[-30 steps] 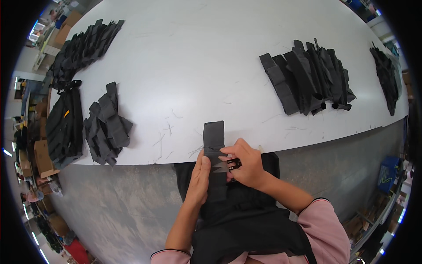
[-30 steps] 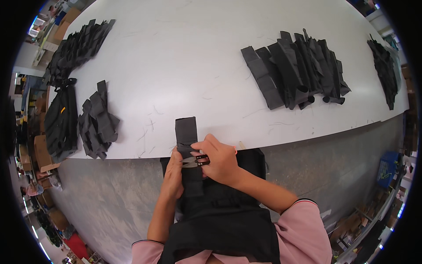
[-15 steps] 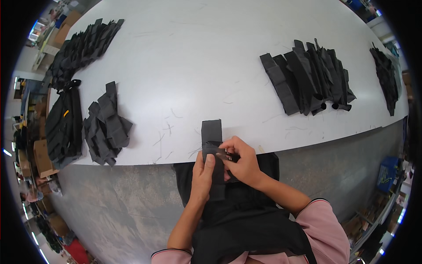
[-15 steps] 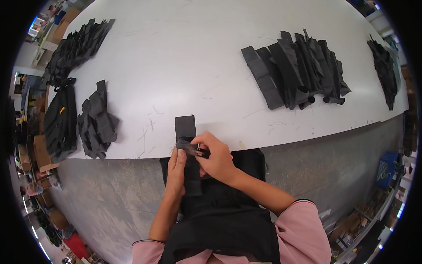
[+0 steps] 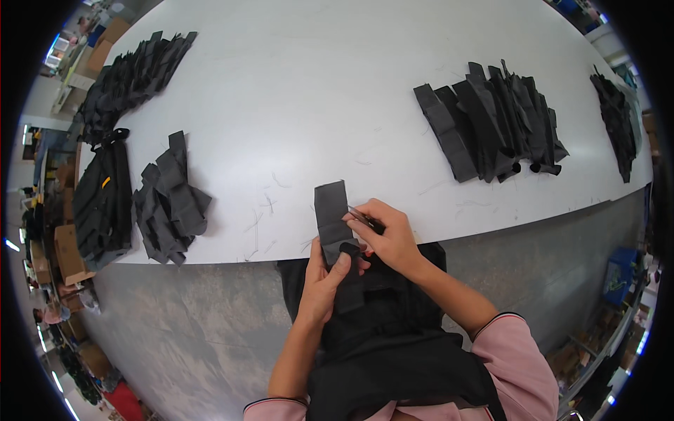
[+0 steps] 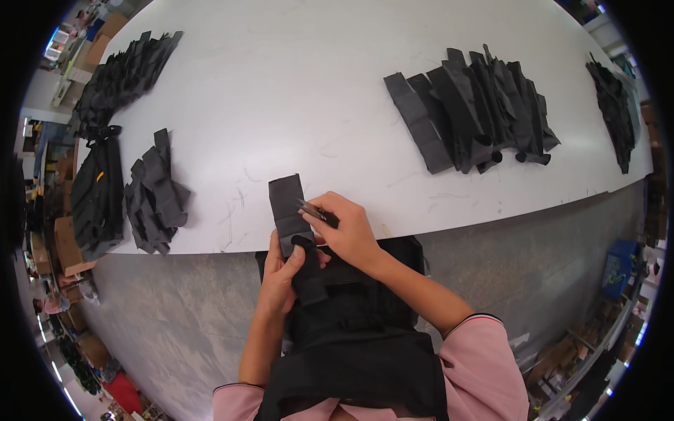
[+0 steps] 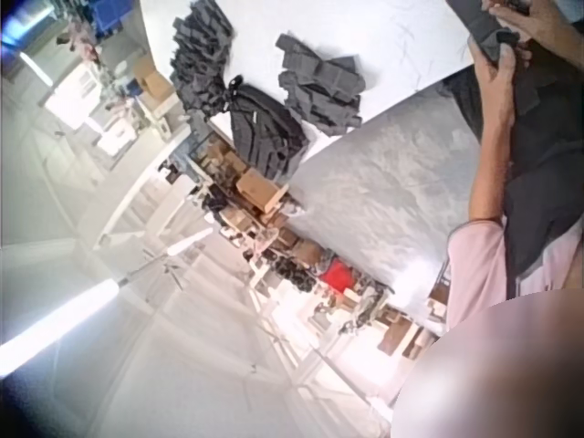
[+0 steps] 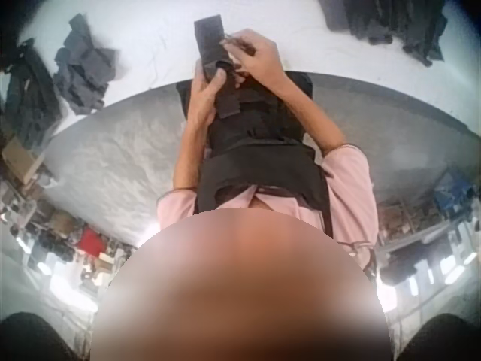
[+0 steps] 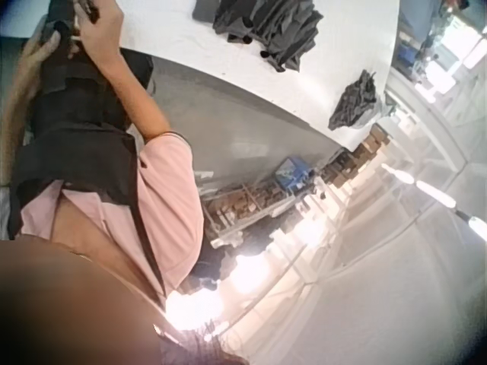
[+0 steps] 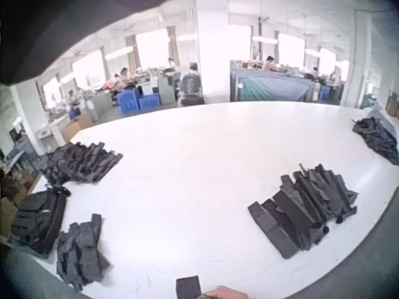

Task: Trim and process black fabric strips using a pair of snips.

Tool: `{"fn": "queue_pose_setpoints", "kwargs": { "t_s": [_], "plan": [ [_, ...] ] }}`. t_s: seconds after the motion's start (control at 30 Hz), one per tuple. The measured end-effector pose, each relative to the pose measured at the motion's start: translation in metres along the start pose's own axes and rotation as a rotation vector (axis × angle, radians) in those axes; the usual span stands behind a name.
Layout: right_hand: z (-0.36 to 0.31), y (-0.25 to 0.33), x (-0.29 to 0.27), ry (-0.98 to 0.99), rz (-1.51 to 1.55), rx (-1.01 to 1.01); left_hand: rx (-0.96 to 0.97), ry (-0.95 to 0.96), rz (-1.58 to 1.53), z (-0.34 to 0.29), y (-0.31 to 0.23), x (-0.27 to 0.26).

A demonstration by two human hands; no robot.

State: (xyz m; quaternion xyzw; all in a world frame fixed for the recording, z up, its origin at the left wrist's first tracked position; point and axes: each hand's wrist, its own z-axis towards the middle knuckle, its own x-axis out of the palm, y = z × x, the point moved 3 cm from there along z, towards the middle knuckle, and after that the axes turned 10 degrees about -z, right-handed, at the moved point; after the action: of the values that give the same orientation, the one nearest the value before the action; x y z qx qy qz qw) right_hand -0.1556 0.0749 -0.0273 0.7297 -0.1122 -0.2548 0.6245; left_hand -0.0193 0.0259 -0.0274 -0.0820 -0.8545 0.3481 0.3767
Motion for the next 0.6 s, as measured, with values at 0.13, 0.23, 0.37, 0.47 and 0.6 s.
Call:
{"fn": "queue_pose_setpoints", "kwargs": {
  "t_s": [0.13,0.23,0.37,0.47,0.6],
  "plan": [
    [-0.022,0.001,-0.007,-0.137,-0.152,-0.058,-0.033,-0.035,-0.063,-0.001,-0.004,-0.008],
    [-0.024,0.005,-0.016,-0.172,-0.268,-0.072,-0.085,-0.008,-0.113,0.001,-0.002,-0.008],
    [-0.017,0.014,-0.022,-0.169,-0.452,-0.225,-0.026,0.048,-0.075,-0.001,-0.005,-0.003],
    [-0.018,0.016,-0.023,-0.174,-0.497,-0.274,0.005,0.072,-0.083,-0.002,-0.006,-0.002],
    [-0.014,0.023,-0.022,-0.239,-0.553,-0.411,-0.010,0.088,-0.107,-0.005,-0.007,0.001]
  ]
}}
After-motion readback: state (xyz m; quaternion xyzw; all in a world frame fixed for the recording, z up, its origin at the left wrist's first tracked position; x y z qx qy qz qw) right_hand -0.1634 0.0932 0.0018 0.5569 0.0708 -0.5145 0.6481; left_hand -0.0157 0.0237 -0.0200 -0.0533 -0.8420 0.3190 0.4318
